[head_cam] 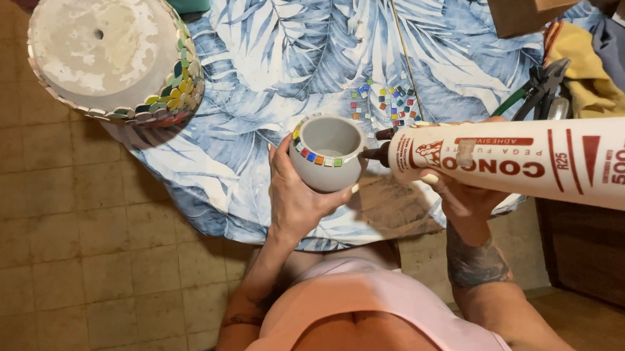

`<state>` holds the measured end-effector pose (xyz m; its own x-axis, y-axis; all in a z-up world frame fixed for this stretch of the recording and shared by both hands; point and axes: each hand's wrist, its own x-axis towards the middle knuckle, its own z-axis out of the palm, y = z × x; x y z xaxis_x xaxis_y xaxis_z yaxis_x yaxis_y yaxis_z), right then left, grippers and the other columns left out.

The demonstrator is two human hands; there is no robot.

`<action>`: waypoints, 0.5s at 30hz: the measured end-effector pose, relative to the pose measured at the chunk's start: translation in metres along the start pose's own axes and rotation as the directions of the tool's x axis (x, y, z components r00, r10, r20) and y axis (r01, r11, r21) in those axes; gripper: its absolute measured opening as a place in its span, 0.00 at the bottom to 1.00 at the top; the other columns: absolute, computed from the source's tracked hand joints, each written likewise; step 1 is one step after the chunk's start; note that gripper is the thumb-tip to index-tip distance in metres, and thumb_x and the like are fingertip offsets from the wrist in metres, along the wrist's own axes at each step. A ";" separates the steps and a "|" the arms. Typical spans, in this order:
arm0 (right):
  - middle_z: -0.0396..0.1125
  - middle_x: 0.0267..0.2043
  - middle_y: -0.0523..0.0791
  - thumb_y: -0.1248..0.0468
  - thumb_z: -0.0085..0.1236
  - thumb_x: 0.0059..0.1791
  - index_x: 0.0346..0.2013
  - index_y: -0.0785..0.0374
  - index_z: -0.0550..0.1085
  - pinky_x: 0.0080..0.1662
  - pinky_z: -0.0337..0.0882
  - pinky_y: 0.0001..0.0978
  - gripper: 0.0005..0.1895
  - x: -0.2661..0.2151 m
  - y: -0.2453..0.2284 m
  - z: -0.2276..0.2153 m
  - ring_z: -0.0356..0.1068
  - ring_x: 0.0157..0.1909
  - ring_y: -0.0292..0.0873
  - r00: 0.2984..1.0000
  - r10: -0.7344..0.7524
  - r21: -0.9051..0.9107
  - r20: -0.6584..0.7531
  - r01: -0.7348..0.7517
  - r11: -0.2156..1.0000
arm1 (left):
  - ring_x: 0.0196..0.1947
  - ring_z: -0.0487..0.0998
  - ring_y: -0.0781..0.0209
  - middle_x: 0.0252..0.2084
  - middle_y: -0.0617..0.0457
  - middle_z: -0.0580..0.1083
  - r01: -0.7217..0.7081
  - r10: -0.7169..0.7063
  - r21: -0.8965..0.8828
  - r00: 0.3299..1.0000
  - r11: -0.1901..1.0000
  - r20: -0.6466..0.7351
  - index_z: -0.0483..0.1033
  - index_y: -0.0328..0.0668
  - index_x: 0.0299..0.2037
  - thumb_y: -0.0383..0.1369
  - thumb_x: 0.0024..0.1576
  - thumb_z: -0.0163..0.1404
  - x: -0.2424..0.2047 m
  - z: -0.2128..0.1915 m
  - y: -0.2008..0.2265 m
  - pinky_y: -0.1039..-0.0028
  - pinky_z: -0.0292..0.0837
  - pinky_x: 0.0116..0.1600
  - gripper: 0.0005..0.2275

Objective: Applying small colorful mosaic tiles to the rim of a ceramic pot using adhesive.

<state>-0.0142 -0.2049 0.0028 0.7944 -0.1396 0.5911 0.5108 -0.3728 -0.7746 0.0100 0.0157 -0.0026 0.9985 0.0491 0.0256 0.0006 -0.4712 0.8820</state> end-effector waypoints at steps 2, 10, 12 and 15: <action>0.38 0.64 0.51 0.72 0.58 0.37 0.60 0.62 0.37 0.68 0.41 0.44 0.47 -0.006 0.004 -0.005 0.42 0.66 0.48 1.000 0.007 -0.078 -0.007 -0.007 0.997 | 0.57 0.53 0.38 0.54 0.34 0.55 0.015 -0.015 0.010 1.000 1.000 0.012 0.48 0.39 0.54 0.47 0.25 0.60 -0.001 0.001 -0.002 0.58 0.57 0.52 0.46; 0.52 0.55 0.55 0.71 0.60 0.38 0.55 0.67 0.48 0.58 0.62 0.43 0.38 0.055 0.001 -0.003 0.56 0.55 0.50 0.962 0.078 0.041 -0.262 -0.070 0.997 | 0.53 0.58 0.43 0.51 0.39 0.58 -0.045 0.045 0.007 0.999 0.999 -0.023 0.49 0.36 0.53 0.45 0.24 0.61 0.000 0.003 -0.003 0.61 0.59 0.51 0.46; 0.59 0.38 0.51 0.56 0.57 0.44 0.42 0.73 0.60 0.37 0.63 0.28 0.25 0.102 -0.008 -0.019 0.59 0.37 0.42 0.986 0.155 -0.296 0.060 -0.131 0.946 | 0.53 0.58 0.44 0.51 0.40 0.58 -0.079 0.079 -0.003 0.996 0.997 -0.041 0.50 0.37 0.52 0.43 0.24 0.61 0.000 0.003 -0.003 0.61 0.59 0.51 0.45; 0.64 0.37 0.56 0.61 0.62 0.43 0.43 0.75 0.65 0.30 0.58 0.36 0.23 0.150 0.023 -0.037 0.61 0.34 0.50 0.908 0.210 -0.700 0.363 0.117 0.705 | 0.58 0.52 0.42 0.54 0.38 0.56 -0.050 0.050 -0.003 0.999 0.999 -0.009 0.48 0.39 0.53 0.43 0.26 0.61 -0.002 0.004 -0.007 0.57 0.56 0.53 0.45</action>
<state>0.1040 -0.2686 0.0822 0.9476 0.1283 0.2926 0.2233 -0.9210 -0.3193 0.0080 0.0156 -0.0107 0.9967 0.0335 0.0737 -0.0493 -0.4707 0.8809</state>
